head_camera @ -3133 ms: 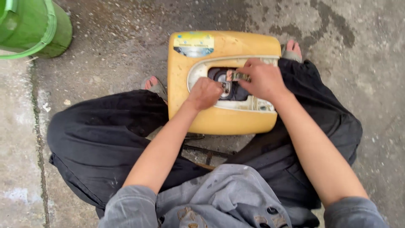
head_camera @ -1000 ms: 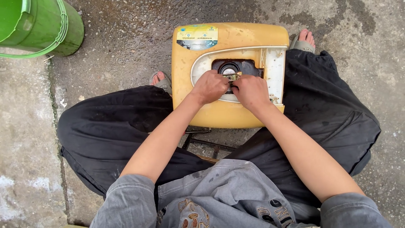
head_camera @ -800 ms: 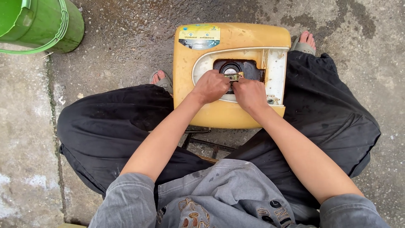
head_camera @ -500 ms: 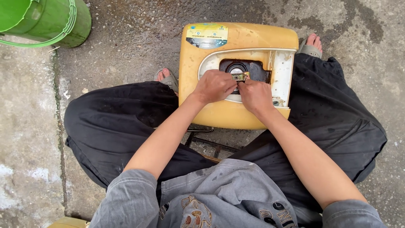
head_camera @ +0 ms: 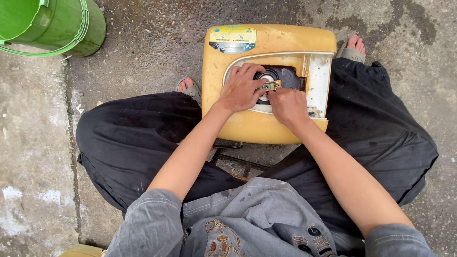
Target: Securing screws on a heating element assembly inside a water heater casing using a screwdriver.
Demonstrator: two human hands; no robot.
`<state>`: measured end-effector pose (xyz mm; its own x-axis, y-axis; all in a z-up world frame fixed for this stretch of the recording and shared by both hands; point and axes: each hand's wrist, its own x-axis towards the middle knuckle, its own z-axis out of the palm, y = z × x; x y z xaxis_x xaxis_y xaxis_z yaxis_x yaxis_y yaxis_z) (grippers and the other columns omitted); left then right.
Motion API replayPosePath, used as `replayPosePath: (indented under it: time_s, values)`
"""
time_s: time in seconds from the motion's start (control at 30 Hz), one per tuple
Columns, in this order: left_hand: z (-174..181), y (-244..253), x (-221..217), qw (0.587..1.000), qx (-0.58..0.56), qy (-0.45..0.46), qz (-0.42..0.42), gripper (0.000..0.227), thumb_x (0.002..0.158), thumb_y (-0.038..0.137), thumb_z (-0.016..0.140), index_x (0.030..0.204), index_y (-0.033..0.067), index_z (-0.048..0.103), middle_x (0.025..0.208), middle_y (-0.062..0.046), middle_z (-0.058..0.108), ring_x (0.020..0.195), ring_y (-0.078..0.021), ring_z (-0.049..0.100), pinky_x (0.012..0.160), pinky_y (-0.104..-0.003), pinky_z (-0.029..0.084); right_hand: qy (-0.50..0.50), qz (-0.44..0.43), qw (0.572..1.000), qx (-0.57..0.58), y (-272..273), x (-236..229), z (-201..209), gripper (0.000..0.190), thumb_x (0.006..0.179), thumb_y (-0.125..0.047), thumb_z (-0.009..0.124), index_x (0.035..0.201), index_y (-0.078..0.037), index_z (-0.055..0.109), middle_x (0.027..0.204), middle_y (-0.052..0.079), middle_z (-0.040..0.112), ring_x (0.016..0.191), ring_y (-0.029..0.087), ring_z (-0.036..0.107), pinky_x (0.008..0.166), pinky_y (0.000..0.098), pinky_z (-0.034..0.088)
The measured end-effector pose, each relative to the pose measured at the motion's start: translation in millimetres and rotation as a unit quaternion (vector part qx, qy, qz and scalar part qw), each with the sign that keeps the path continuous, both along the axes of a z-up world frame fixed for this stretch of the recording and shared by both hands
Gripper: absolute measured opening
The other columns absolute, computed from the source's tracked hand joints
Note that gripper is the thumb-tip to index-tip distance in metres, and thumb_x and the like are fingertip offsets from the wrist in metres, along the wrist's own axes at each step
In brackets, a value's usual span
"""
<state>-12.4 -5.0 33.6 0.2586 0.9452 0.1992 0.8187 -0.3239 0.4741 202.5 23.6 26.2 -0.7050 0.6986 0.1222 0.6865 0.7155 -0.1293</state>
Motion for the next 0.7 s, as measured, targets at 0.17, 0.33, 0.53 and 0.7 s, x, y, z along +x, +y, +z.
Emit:
replayPosePath:
  time_s: [0.17,0.33,0.53,0.7]
  values:
    - [-2.1,0.7,-1.4,1.0,-0.021,-0.012,-0.009,0.02,0.095,0.033,0.068,0.108,0.0205,0.077,0.128,0.0,0.057,0.128,-0.0231,0.047,0.096,-0.042,0.037,0.005,-0.001,1.0,0.007,1.4,2.2,-7.1,0.025,0.097,-0.029,0.063,0.074,-0.021,0.069,0.06,-0.002,0.052,0.057,0.027,0.063,0.047,0.0391,0.048]
    - [0.8,1.1,-0.9,0.999,-0.033,-0.009,-0.013,0.021,0.09,0.032,0.072,0.108,0.0228,0.078,0.129,0.0,0.055,0.129,-0.0233,0.046,0.098,-0.043,0.036,0.018,0.007,1.0,0.019,2.1,0.2,-6.8,0.021,0.093,-0.029,0.068,0.074,-0.022,0.07,0.06,-0.003,0.051,0.057,0.024,0.063,0.048,0.0361,0.047]
    - [-6.2,-0.8,1.4,1.0,-0.009,0.002,0.005,0.023,0.088,0.035,0.074,0.109,0.0248,0.077,0.126,0.002,0.056,0.127,-0.0214,0.048,0.096,-0.041,0.038,0.031,0.011,0.999,0.019,2.7,2.0,-12.4,0.013,0.092,-0.027,0.068,0.083,-0.022,0.076,0.06,-0.002,0.052,0.057,0.026,0.063,0.047,0.0382,0.047]
    - [7.5,-3.2,0.2,0.993,0.098,-0.065,0.008,0.028,0.083,0.021,0.078,0.11,0.016,0.073,0.111,0.0,0.06,0.112,-0.0218,0.058,0.088,-0.037,0.043,0.041,0.011,0.999,0.022,0.8,1.5,-3.9,0.012,0.094,-0.027,0.068,0.089,-0.02,0.077,0.064,-0.001,0.054,0.06,0.026,0.065,0.047,0.0379,0.047]
